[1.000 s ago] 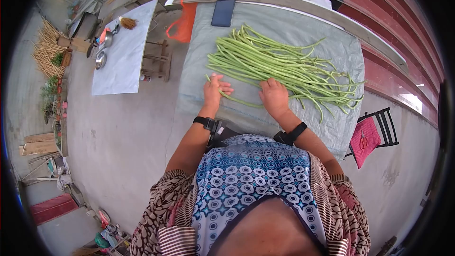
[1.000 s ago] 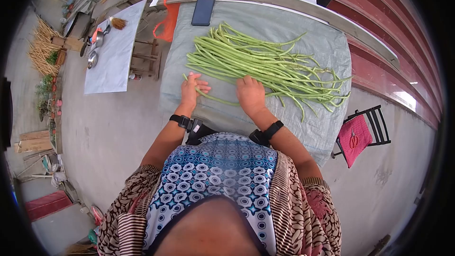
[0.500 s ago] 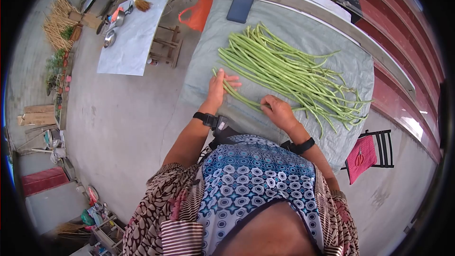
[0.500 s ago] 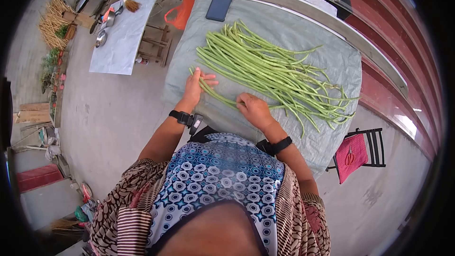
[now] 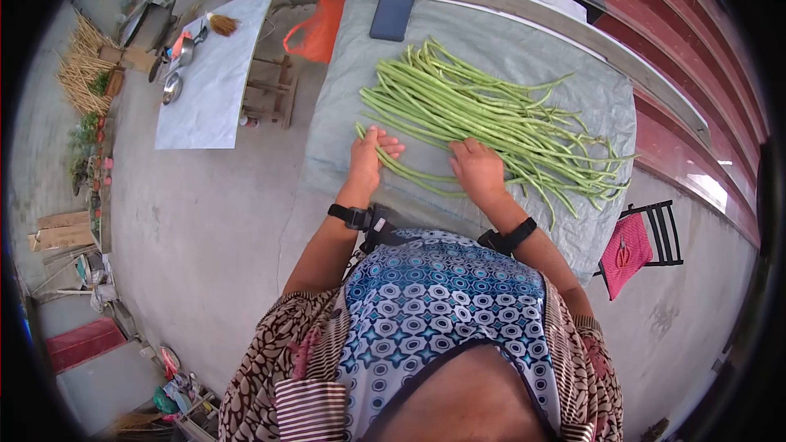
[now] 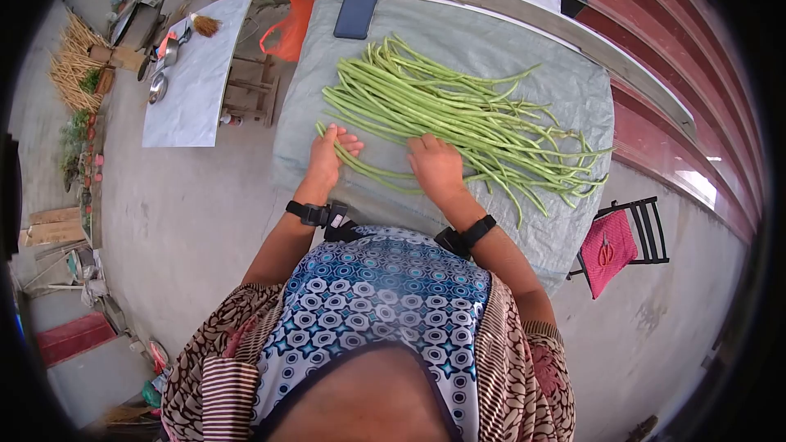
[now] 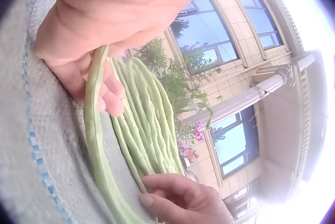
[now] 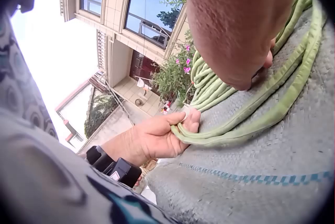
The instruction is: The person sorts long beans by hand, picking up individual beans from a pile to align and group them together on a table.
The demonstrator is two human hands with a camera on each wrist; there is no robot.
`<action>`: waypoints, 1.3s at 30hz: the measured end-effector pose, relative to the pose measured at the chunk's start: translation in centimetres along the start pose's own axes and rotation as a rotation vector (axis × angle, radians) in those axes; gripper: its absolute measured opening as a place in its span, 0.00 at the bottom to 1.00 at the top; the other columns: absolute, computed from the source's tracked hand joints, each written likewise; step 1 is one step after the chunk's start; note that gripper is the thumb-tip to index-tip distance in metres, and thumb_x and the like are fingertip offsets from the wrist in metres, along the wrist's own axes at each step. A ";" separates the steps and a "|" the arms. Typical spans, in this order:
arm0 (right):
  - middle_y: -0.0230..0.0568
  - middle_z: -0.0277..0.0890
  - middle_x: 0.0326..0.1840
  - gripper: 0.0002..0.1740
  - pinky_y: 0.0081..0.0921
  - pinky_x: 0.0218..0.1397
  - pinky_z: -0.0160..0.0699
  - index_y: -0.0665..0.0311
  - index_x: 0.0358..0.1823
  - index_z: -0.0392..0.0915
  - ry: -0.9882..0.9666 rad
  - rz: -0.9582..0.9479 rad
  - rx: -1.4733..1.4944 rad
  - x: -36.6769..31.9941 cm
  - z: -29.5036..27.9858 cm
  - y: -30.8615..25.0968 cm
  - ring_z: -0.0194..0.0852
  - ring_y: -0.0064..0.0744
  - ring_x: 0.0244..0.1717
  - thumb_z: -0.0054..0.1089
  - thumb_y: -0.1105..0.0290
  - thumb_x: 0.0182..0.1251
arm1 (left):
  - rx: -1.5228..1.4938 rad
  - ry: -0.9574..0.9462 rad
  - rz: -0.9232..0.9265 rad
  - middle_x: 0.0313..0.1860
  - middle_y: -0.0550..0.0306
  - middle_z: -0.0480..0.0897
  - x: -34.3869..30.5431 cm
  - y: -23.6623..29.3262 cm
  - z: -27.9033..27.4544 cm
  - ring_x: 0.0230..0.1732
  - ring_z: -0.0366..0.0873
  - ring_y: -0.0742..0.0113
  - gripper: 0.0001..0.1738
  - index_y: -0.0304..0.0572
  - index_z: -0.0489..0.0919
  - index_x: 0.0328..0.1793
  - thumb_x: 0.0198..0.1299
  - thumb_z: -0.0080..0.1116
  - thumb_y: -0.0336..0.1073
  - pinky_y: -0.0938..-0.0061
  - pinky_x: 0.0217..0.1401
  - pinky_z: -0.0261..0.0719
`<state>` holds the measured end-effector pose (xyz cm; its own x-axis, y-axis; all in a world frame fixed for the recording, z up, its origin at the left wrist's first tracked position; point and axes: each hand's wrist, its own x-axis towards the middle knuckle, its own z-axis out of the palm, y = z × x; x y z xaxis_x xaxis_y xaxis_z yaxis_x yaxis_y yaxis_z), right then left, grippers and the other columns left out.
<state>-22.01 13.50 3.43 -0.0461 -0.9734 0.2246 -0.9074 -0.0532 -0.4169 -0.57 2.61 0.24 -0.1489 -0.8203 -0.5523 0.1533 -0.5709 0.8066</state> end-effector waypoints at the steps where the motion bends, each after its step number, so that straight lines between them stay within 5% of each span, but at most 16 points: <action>1: 0.36 0.74 0.35 0.09 0.39 0.40 0.77 0.57 0.38 0.79 -0.042 0.030 -0.065 0.2 0.8 0.0 0.77 0.41 0.40 0.64 0.68 0.55 | -0.010 0.022 -0.024 0.40 0.45 0.82 -0.1 0.3 0.3 0.36 0.85 0.51 0.21 0.34 0.70 0.50 0.74 0.42 0.49 0.62 0.42 0.84; 5: 0.35 0.73 0.33 0.08 0.39 0.39 0.76 0.56 0.36 0.80 0.022 0.067 -0.009 0.8 1.3 -0.3 0.76 0.41 0.38 0.65 0.70 0.53 | -0.030 0.019 -0.065 0.50 0.37 0.80 -0.6 0.8 1.0 0.46 0.83 0.47 0.23 0.29 0.68 0.56 0.75 0.40 0.47 0.58 0.50 0.84; 10: 0.37 0.75 0.34 0.05 0.39 0.39 0.76 0.57 0.32 0.79 0.034 -0.122 0.234 0.6 -1.2 -1.0 0.76 0.44 0.36 0.66 0.69 0.55 | -0.220 0.000 -0.085 0.61 0.32 0.73 -1.5 1.0 0.7 0.60 0.76 0.43 0.26 0.26 0.65 0.62 0.76 0.37 0.47 0.54 0.63 0.77; 17: 0.38 0.77 0.40 0.08 0.38 0.40 0.77 0.58 0.37 0.79 -0.258 -0.145 0.277 -0.2 -0.1 -0.9 0.77 0.45 0.40 0.64 0.68 0.56 | -0.423 0.007 -0.132 0.38 0.53 0.76 -0.3 -0.3 -0.4 0.41 0.79 0.56 0.23 0.33 0.70 0.60 0.75 0.44 0.47 0.59 0.53 0.80; 22: 0.38 0.75 0.45 0.15 0.37 0.40 0.80 0.57 0.49 0.77 0.063 -0.135 0.158 1.5 0.5 -2.3 0.79 0.43 0.40 0.61 0.70 0.59 | -0.427 -0.094 -0.117 0.27 0.61 0.70 0.3 -0.7 -0.9 0.33 0.75 0.64 0.19 0.35 0.72 0.55 0.73 0.49 0.46 0.62 0.47 0.79; 28: 0.38 0.74 0.41 0.16 0.38 0.35 0.81 0.57 0.50 0.75 0.029 -0.014 -0.131 3.3 2.7 -2.7 0.79 0.44 0.32 0.61 0.69 0.59 | -0.268 0.019 -0.080 0.55 0.47 0.75 -0.8 1.7 1.2 0.55 0.75 0.55 0.22 0.39 0.68 0.67 0.75 0.45 0.43 0.56 0.58 0.78; 31: 0.38 0.73 0.38 0.14 0.39 0.32 0.80 0.56 0.47 0.75 -0.006 0.053 -0.170 3.9 3.3 -2.7 0.79 0.45 0.29 0.61 0.68 0.59 | -0.243 -0.004 -0.078 0.70 0.41 0.65 -1.1 2.2 1.3 0.67 0.68 0.48 0.26 0.40 0.58 0.75 0.75 0.42 0.40 0.52 0.64 0.74; 35: 0.38 0.71 0.33 0.04 0.35 0.28 0.79 0.58 0.35 0.73 0.157 -0.066 -0.197 3.8 3.3 -3.2 0.80 0.38 0.26 0.55 0.74 0.58 | -0.262 -0.008 -0.084 0.72 0.40 0.63 -1.4 2.5 1.5 0.68 0.67 0.44 0.28 0.41 0.54 0.77 0.74 0.41 0.36 0.50 0.67 0.71; 39: 0.36 0.73 0.37 0.08 0.40 0.31 0.80 0.54 0.40 0.77 0.000 0.070 -0.173 3.4 4.2 -2.7 0.79 0.45 0.29 0.61 0.66 0.59 | -0.325 -0.027 -0.120 0.72 0.39 0.63 -1.2 2.4 1.0 0.69 0.66 0.44 0.31 0.39 0.52 0.78 0.72 0.44 0.34 0.52 0.66 0.71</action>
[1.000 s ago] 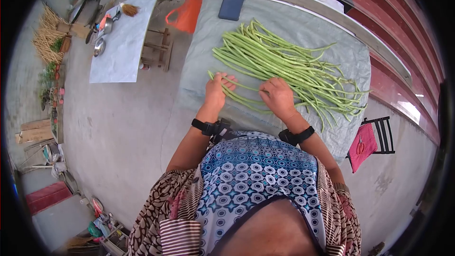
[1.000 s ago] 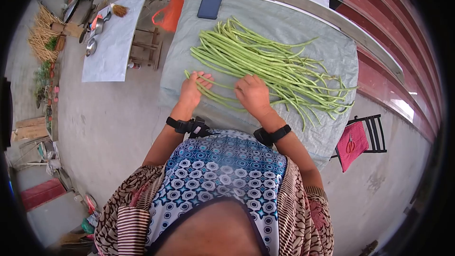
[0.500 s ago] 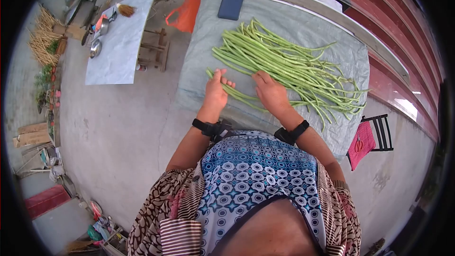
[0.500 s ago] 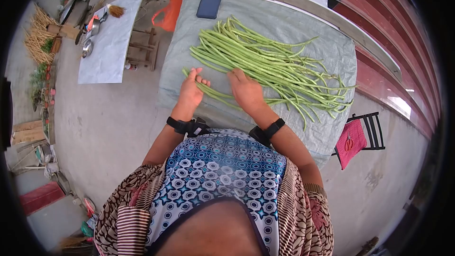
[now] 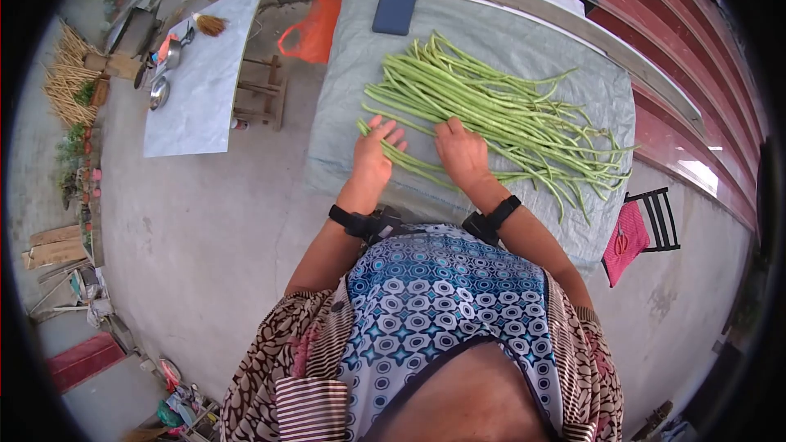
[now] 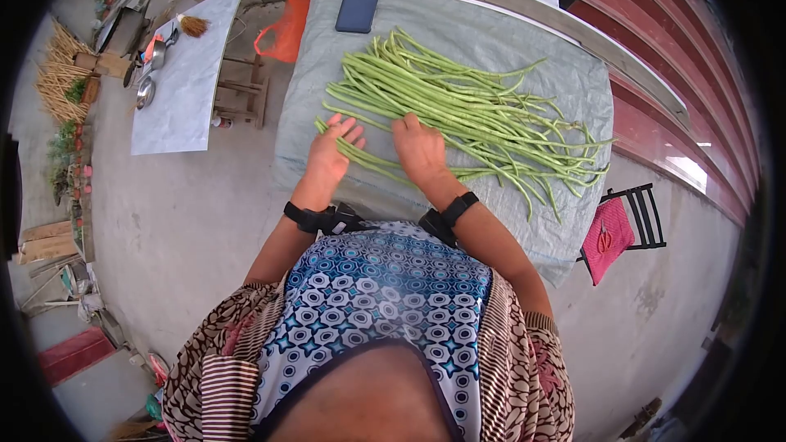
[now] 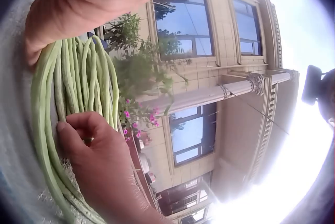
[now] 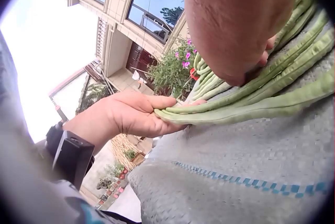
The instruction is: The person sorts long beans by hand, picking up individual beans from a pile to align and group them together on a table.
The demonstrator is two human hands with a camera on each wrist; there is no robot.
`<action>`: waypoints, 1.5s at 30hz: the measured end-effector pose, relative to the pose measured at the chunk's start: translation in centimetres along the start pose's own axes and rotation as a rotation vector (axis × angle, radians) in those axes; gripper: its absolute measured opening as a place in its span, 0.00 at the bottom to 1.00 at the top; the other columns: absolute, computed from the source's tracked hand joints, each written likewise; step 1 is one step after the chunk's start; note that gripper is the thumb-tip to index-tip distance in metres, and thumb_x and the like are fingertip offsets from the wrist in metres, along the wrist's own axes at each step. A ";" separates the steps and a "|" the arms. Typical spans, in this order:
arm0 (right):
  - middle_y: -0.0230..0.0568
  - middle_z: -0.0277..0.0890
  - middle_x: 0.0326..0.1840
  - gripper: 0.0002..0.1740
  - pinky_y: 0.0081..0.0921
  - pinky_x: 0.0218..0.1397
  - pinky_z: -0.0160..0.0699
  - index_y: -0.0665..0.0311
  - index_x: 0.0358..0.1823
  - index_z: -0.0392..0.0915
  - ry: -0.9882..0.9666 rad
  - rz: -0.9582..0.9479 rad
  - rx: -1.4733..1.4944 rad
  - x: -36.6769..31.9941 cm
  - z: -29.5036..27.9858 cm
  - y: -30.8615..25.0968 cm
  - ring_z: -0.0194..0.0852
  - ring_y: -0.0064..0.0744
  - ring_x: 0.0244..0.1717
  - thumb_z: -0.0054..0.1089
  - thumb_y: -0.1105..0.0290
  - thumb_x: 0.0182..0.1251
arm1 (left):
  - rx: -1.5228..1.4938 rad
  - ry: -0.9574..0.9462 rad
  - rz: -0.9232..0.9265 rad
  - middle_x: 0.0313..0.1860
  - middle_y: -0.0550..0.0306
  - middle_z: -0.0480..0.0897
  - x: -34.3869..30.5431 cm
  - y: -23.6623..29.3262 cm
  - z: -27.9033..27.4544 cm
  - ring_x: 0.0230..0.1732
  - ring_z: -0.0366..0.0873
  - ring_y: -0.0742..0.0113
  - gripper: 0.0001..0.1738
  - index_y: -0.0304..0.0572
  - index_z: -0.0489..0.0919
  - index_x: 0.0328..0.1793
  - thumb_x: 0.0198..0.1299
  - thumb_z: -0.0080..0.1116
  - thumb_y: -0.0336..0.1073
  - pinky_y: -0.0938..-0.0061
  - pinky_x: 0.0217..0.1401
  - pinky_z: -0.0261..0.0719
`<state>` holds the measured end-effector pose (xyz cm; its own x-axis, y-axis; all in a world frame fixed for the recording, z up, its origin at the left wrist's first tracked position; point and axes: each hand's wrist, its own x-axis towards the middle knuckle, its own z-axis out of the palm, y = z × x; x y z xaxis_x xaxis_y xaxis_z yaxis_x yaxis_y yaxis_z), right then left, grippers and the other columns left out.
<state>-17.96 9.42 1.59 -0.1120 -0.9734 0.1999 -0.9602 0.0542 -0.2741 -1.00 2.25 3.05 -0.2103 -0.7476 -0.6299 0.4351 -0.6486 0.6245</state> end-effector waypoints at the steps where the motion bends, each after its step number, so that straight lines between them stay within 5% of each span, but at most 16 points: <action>1: 0.35 0.73 0.37 0.07 0.40 0.31 0.79 0.54 0.40 0.78 -0.009 0.040 0.024 0.0 0.0 -0.1 0.79 0.44 0.29 0.61 0.66 0.60 | -0.025 0.009 -0.011 0.72 0.40 0.64 0.0 0.1 -0.1 0.69 0.67 0.45 0.32 0.37 0.52 0.78 0.71 0.46 0.34 0.53 0.65 0.71; 5: 0.35 0.74 0.35 0.04 0.38 0.34 0.80 0.55 0.34 0.77 -0.049 0.079 0.245 -0.3 -2.6 -0.7 0.80 0.43 0.33 0.59 0.66 0.60 | -0.068 -0.090 -0.031 0.72 0.39 0.63 0.2 0.5 -0.8 0.71 0.65 0.45 0.30 0.32 0.52 0.76 0.75 0.42 0.39 0.53 0.71 0.67; 13: 0.34 0.77 0.36 0.05 0.31 0.35 0.78 0.56 0.37 0.80 -0.110 -0.025 0.404 -1.5 -4.2 0.1 0.81 0.37 0.34 0.63 0.66 0.61 | -0.086 -0.154 -0.007 0.69 0.43 0.67 0.3 0.4 -1.1 0.68 0.69 0.49 0.27 0.33 0.58 0.74 0.75 0.43 0.41 0.57 0.69 0.70; 17: 0.35 0.76 0.35 0.05 0.38 0.36 0.78 0.55 0.34 0.80 -0.154 -0.076 0.371 -1.5 -3.9 0.0 0.79 0.42 0.35 0.61 0.65 0.61 | -0.182 -0.129 0.003 0.54 0.52 0.73 0.4 0.2 -0.8 0.55 0.74 0.57 0.23 0.35 0.66 0.68 0.74 0.47 0.41 0.59 0.62 0.74; 20: 0.34 0.77 0.37 0.06 0.32 0.36 0.79 0.55 0.39 0.80 -0.147 -0.085 0.329 -1.1 -3.7 0.0 0.80 0.38 0.37 0.63 0.66 0.61 | -0.174 -0.084 -0.033 0.40 0.59 0.73 1.4 -0.4 -1.6 0.44 0.74 0.63 0.19 0.37 0.71 0.64 0.74 0.48 0.40 0.61 0.56 0.76; 23: 0.34 0.75 0.37 0.07 0.38 0.33 0.79 0.53 0.38 0.79 0.147 -0.021 0.243 -0.1 -3.7 -0.6 0.79 0.42 0.33 0.62 0.64 0.59 | -0.191 -0.111 -0.070 0.32 0.63 0.70 1.9 -0.5 -1.7 0.38 0.72 0.66 0.17 0.38 0.73 0.62 0.73 0.49 0.39 0.63 0.53 0.77; 25: 0.33 0.75 0.37 0.08 0.38 0.32 0.79 0.53 0.39 0.79 0.101 0.070 0.113 0.7 -3.4 -0.3 0.79 0.41 0.31 0.62 0.65 0.59 | -0.208 -0.109 -0.105 0.30 0.64 0.71 1.9 -0.5 -1.8 0.37 0.73 0.66 0.16 0.38 0.73 0.61 0.73 0.49 0.39 0.63 0.52 0.77; 28: 0.32 0.75 0.37 0.08 0.38 0.30 0.78 0.53 0.39 0.78 0.079 0.108 0.034 1.5 -2.3 0.4 0.79 0.41 0.28 0.62 0.66 0.58 | -0.153 -0.084 -0.112 0.41 0.57 0.78 1.6 -0.2 -1.3 0.45 0.76 0.61 0.19 0.36 0.70 0.64 0.74 0.47 0.40 0.62 0.56 0.76; 34: 0.33 0.77 0.36 0.08 0.37 0.31 0.78 0.54 0.39 0.77 0.032 0.020 0.268 1.1 -3.6 0.0 0.80 0.42 0.30 0.63 0.68 0.58 | -0.118 -0.230 -0.086 0.73 0.43 0.66 1.1 0.4 -0.8 0.70 0.67 0.49 0.27 0.35 0.59 0.74 0.76 0.41 0.44 0.60 0.68 0.70; 43: 0.37 0.76 0.35 0.07 0.37 0.36 0.79 0.55 0.39 0.78 -0.144 -0.193 0.328 -0.5 -3.5 0.9 0.79 0.44 0.35 0.61 0.70 0.59 | -0.179 -0.236 -0.029 0.71 0.45 0.69 1.3 0.3 -0.3 0.71 0.67 0.51 0.27 0.36 0.58 0.75 0.76 0.41 0.43 0.58 0.70 0.70; 45: 0.38 0.75 0.35 0.06 0.38 0.35 0.79 0.55 0.38 0.77 -0.155 -0.226 0.333 -0.6 -3.7 1.4 0.79 0.45 0.34 0.61 0.70 0.59 | -0.219 -0.220 -0.037 0.64 0.49 0.74 1.3 0.5 -0.3 0.65 0.72 0.55 0.26 0.36 0.60 0.74 0.76 0.42 0.42 0.59 0.69 0.71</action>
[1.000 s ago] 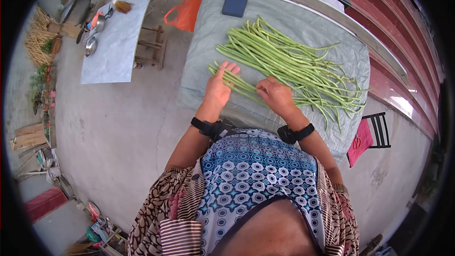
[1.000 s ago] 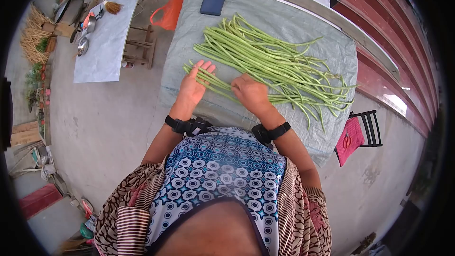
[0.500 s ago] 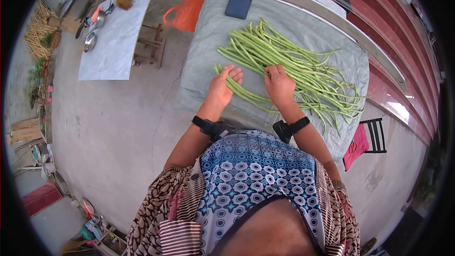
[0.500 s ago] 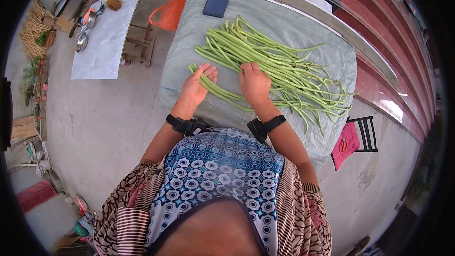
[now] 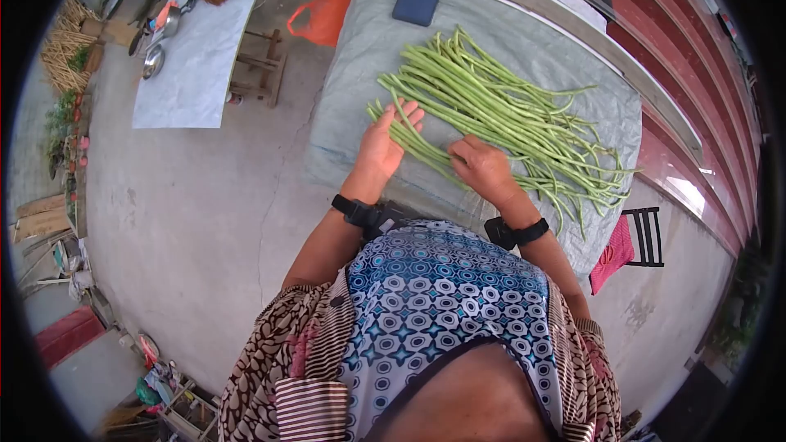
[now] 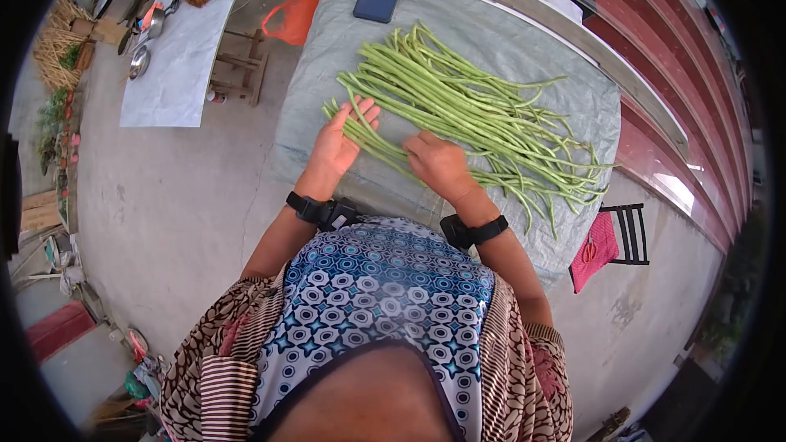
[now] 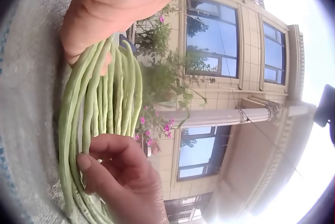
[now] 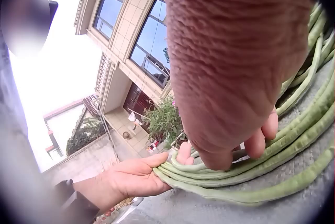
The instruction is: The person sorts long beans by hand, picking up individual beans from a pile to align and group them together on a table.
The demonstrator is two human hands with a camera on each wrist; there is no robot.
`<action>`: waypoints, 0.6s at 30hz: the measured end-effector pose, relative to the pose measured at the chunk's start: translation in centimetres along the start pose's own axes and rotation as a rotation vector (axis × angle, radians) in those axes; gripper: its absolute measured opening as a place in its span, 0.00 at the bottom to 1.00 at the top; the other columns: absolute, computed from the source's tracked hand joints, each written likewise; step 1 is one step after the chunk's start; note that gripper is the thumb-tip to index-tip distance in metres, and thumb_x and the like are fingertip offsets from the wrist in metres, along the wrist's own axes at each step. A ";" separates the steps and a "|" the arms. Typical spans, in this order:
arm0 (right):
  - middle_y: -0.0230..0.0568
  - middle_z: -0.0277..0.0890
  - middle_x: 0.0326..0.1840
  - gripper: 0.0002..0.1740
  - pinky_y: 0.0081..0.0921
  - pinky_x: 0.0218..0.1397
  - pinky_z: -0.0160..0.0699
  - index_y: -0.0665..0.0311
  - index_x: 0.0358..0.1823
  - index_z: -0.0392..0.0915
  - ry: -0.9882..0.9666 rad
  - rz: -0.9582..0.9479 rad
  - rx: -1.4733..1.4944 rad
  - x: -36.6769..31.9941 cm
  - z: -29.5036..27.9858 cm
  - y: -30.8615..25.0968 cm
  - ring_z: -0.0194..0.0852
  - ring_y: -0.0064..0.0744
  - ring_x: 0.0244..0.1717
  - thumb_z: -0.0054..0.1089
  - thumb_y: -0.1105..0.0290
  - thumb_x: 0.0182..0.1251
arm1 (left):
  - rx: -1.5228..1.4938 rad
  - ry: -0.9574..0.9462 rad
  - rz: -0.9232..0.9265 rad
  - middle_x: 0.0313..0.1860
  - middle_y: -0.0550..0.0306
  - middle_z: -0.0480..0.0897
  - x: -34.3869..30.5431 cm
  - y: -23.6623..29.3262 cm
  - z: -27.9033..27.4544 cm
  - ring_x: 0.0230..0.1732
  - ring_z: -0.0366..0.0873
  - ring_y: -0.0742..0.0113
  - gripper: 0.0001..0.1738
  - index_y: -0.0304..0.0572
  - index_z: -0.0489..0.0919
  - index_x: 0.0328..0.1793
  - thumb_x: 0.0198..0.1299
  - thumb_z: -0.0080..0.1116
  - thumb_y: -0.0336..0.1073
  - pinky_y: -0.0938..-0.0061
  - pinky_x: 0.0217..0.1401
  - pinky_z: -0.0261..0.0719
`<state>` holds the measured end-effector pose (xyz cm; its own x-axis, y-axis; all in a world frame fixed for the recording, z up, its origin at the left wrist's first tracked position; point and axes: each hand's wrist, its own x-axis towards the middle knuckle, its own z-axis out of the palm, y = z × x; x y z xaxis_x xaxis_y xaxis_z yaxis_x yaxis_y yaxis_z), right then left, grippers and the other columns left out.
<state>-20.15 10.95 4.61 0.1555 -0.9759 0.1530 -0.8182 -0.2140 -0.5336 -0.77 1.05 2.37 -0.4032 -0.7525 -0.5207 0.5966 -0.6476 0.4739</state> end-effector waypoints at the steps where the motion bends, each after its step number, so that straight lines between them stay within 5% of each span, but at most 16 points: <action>1: 0.38 0.74 0.34 0.06 0.39 0.34 0.79 0.55 0.38 0.77 -0.011 -0.010 0.004 -0.3 -0.1 0.1 0.79 0.45 0.33 0.60 0.69 0.59 | -0.021 0.007 -0.003 0.60 0.51 0.76 0.0 0.0 -0.1 0.62 0.74 0.56 0.26 0.36 0.61 0.73 0.75 0.43 0.42 0.59 0.69 0.71; 7: 0.39 0.75 0.35 0.08 0.39 0.36 0.79 0.55 0.41 0.78 -0.019 0.094 0.016 0.3 -0.8 -0.5 0.79 0.46 0.34 0.61 0.67 0.61 | -0.044 -0.058 -0.015 0.36 0.60 0.71 1.0 -0.6 -2.3 0.39 0.73 0.66 0.19 0.37 0.72 0.64 0.74 0.49 0.40 0.61 0.56 0.78; 13: 0.36 0.74 0.37 0.11 0.39 0.34 0.78 0.53 0.43 0.76 0.114 0.200 -0.269 3.1 1.0 -0.5 0.79 0.45 0.31 0.64 0.65 0.59 | 0.057 0.193 0.024 0.49 0.50 0.76 -0.1 -0.7 -0.4 0.50 0.76 0.57 0.19 0.36 0.69 0.61 0.74 0.47 0.43 0.57 0.62 0.76; 18: 0.35 0.72 0.37 0.11 0.38 0.30 0.77 0.52 0.41 0.76 0.195 0.188 -0.408 4.0 3.1 0.5 0.78 0.42 0.29 0.66 0.65 0.57 | 0.071 0.154 0.045 0.66 0.35 0.69 -0.7 -0.6 -0.1 0.66 0.71 0.44 0.22 0.33 0.63 0.66 0.75 0.44 0.43 0.54 0.66 0.73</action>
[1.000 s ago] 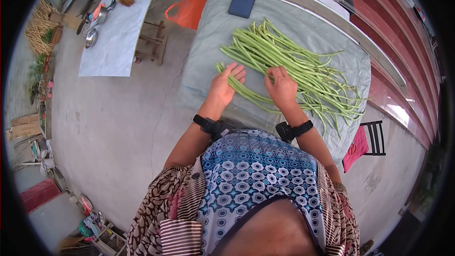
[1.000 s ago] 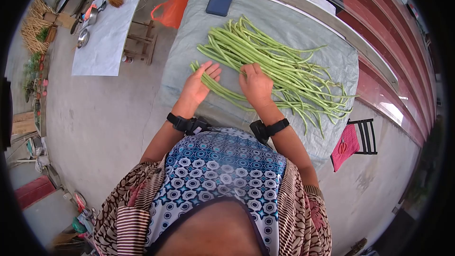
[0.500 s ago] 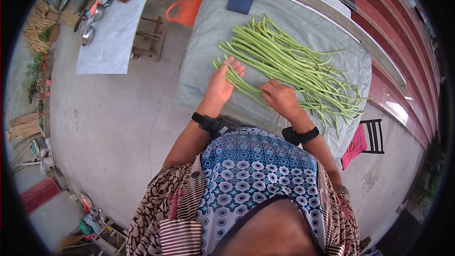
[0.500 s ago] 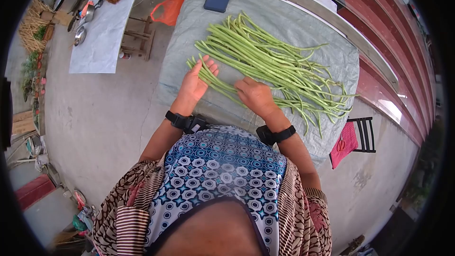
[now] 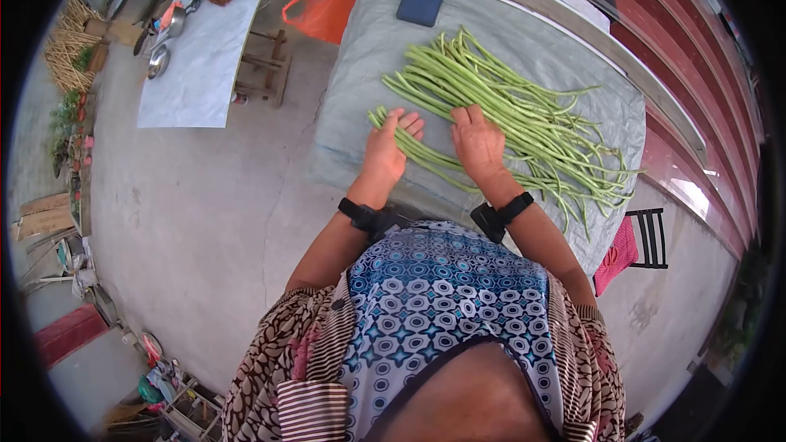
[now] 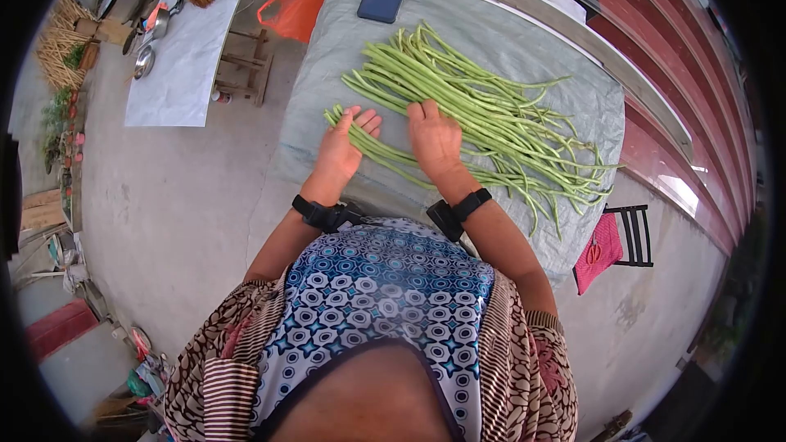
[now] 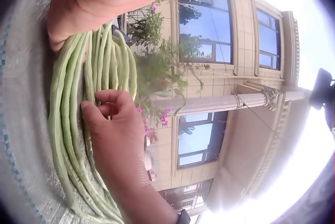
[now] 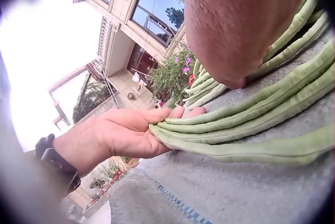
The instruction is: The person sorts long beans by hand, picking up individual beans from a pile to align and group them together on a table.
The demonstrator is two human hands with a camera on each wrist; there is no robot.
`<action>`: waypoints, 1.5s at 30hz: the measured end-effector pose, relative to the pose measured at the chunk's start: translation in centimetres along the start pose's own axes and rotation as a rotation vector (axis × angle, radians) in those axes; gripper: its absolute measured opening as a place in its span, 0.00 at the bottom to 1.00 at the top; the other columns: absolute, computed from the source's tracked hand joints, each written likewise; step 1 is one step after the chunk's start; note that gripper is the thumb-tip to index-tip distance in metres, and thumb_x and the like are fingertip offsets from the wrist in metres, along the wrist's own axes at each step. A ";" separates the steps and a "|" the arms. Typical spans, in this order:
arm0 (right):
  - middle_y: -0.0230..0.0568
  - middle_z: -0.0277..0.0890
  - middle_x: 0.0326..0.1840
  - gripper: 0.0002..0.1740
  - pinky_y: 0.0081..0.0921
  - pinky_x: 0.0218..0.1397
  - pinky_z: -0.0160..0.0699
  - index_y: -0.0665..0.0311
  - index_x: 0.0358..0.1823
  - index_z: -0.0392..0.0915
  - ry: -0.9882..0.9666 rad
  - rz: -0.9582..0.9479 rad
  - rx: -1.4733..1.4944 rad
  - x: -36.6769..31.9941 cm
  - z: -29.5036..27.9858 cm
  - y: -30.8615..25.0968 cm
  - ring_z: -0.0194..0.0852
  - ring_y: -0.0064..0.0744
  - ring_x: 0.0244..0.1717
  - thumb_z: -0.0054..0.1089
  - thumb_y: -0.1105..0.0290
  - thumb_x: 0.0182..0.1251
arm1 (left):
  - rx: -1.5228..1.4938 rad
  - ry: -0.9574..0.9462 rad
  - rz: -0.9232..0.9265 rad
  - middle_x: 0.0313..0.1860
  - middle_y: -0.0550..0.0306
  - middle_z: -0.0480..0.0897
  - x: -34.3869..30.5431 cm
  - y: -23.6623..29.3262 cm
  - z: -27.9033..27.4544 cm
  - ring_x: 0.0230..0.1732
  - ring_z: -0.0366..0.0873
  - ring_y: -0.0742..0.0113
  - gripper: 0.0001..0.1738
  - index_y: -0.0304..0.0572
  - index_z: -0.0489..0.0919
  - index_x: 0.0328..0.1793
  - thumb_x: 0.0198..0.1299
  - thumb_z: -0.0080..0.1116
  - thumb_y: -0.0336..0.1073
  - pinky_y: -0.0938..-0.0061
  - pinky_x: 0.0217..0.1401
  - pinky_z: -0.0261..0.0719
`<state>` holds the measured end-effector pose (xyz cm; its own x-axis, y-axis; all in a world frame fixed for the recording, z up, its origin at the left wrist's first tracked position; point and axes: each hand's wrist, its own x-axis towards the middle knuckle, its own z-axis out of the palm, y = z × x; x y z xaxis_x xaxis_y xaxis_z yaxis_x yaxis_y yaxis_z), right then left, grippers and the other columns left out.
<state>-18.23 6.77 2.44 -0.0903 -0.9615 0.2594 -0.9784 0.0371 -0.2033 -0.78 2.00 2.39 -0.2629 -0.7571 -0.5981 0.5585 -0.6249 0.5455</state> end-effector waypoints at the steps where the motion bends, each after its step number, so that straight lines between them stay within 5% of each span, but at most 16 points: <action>1: 0.34 0.73 0.37 0.11 0.38 0.30 0.77 0.52 0.41 0.76 0.011 -0.001 0.006 0.1 0.1 0.1 0.78 0.42 0.29 0.66 0.66 0.57 | -0.003 0.000 -0.001 0.68 0.34 0.68 -0.1 -0.1 0.0 0.68 0.69 0.43 0.23 0.33 0.62 0.67 0.75 0.44 0.42 0.54 0.66 0.72; 5: 0.33 0.76 0.37 0.10 0.36 0.30 0.77 0.53 0.39 0.77 0.068 0.002 0.153 0.0 -1.5 -0.2 0.79 0.40 0.30 0.65 0.67 0.56 | -0.037 0.009 0.011 0.68 0.35 0.68 0.3 -0.4 -0.4 0.66 0.71 0.44 0.24 0.32 0.61 0.68 0.76 0.42 0.42 0.55 0.66 0.72; 11: 0.33 0.80 0.35 0.09 0.35 0.33 0.79 0.55 0.39 0.77 -0.097 -0.109 0.352 -1.9 -3.7 0.3 0.81 0.39 0.32 0.65 0.67 0.57 | -0.125 0.044 0.003 0.68 0.39 0.68 0.5 -0.5 -0.1 0.64 0.72 0.47 0.26 0.34 0.58 0.74 0.76 0.38 0.40 0.56 0.68 0.71; 19: 0.34 0.80 0.37 0.09 0.35 0.35 0.80 0.56 0.40 0.77 -0.216 -0.009 0.371 -2.5 -3.7 0.3 0.82 0.41 0.34 0.63 0.66 0.58 | -0.199 -0.064 0.039 0.72 0.44 0.65 0.7 -0.4 -0.1 0.68 0.69 0.47 0.25 0.40 0.57 0.74 0.77 0.38 0.44 0.54 0.70 0.68; 23: 0.36 0.78 0.35 0.08 0.39 0.35 0.80 0.54 0.39 0.76 -0.285 -0.033 0.365 -2.4 -3.9 0.4 0.80 0.44 0.36 0.60 0.63 0.60 | -0.179 -0.033 0.036 0.56 0.50 0.74 0.4 -0.4 0.2 0.56 0.74 0.56 0.24 0.40 0.64 0.71 0.75 0.43 0.43 0.58 0.63 0.73; 26: 0.36 0.77 0.41 0.11 0.37 0.35 0.80 0.54 0.43 0.77 -0.198 -0.100 0.375 -1.6 -4.0 1.0 0.80 0.42 0.36 0.62 0.63 0.60 | -0.124 -0.015 0.016 0.41 0.57 0.74 1.1 -0.6 -0.7 0.42 0.73 0.63 0.20 0.39 0.70 0.65 0.73 0.50 0.41 0.60 0.57 0.75; 28: 0.36 0.76 0.45 0.14 0.37 0.35 0.79 0.54 0.46 0.77 -0.037 0.029 0.364 0.0 -5.2 0.7 0.80 0.41 0.36 0.64 0.63 0.60 | -0.088 -0.037 -0.008 0.33 0.60 0.71 1.4 -0.6 -0.8 0.34 0.70 0.67 0.16 0.39 0.74 0.59 0.71 0.54 0.40 0.62 0.52 0.76; 33: 0.36 0.74 0.48 0.16 0.35 0.35 0.78 0.54 0.50 0.78 0.186 0.119 0.154 3.1 -4.6 2.2 0.80 0.41 0.36 0.65 0.66 0.59 | -0.080 -0.122 -0.038 0.45 0.54 0.78 0.3 0.4 0.3 0.45 0.78 0.57 0.13 0.40 0.72 0.54 0.70 0.54 0.39 0.61 0.51 0.79; 37: 0.36 0.76 0.41 0.13 0.38 0.35 0.78 0.53 0.47 0.78 0.146 0.124 0.192 3.3 -3.7 3.3 0.80 0.42 0.36 0.64 0.65 0.60 | -0.116 -0.180 -0.027 0.58 0.47 0.77 0.0 0.7 0.5 0.57 0.77 0.49 0.14 0.40 0.71 0.56 0.71 0.53 0.39 0.60 0.53 0.79; 45: 0.31 0.77 0.40 0.07 0.39 0.34 0.77 0.54 0.40 0.78 0.139 0.235 0.223 3.2 -3.9 3.0 0.80 0.40 0.34 0.62 0.64 0.62 | -0.204 -0.137 -0.070 0.51 0.51 0.78 0.8 0.2 0.2 0.58 0.77 0.50 0.15 0.43 0.70 0.59 0.72 0.52 0.39 0.61 0.55 0.78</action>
<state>-22.19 4.82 6.30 -0.3479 -0.8869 0.3039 -0.8647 0.1782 -0.4697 -0.99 1.19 2.12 -0.4026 -0.7407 -0.5379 0.6789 -0.6357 0.3673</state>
